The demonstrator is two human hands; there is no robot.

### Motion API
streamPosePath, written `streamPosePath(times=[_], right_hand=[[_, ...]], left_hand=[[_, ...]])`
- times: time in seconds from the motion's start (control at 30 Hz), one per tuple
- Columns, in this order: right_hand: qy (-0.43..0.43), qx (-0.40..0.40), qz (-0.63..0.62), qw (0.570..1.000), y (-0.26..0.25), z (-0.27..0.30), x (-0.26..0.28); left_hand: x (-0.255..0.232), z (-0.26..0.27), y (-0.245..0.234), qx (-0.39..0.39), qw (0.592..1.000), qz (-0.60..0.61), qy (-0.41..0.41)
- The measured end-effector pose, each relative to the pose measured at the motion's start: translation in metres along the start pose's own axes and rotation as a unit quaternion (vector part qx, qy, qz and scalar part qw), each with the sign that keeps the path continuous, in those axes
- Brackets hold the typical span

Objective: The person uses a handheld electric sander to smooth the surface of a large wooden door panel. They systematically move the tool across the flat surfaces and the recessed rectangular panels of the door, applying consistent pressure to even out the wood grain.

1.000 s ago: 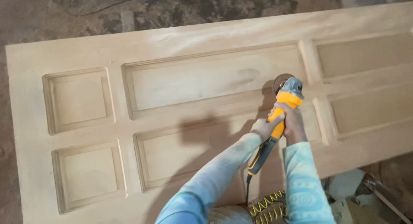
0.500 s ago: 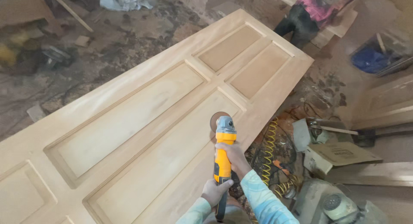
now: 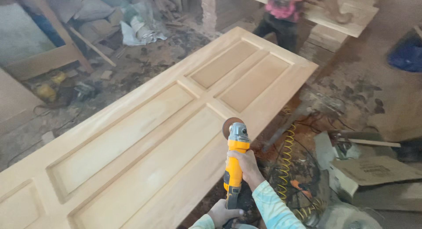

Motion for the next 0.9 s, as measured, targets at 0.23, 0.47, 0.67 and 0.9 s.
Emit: streamPosePath(times=[0.23, 0.47, 0.67, 0.9], right_hand=[[0.005, -0.044, -0.076, 0.996, -0.141, -0.024, 0.022], [-0.092, -0.116, -0.136, 0.98, -0.267, -0.014, 0.049], [-0.097, -0.242, -0.131, 0.956, -0.379, -0.017, 0.043], [-0.051, -0.271, -0.068, 0.959, -0.427, -0.047, 0.051]], left_hand=[[-0.028, -0.03, 0.094, 0.053, 0.998, -0.043, 0.016], [-0.035, -0.08, 0.153, 0.043, 0.973, -0.218, 0.061], [-0.024, -0.137, 0.2, 0.123, 0.932, -0.333, 0.076], [-0.025, -0.182, 0.227, 0.196, 0.921, -0.323, 0.096]])
Point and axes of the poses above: each hand's wrist, its own z-axis away from the middle knuckle, its own y-axis out of the palm, x = y × z, the point moved 8 cm from there along -z, towards the middle knuckle, and after that the axes turned 8 degrees about -x, right-handed, at the moved point
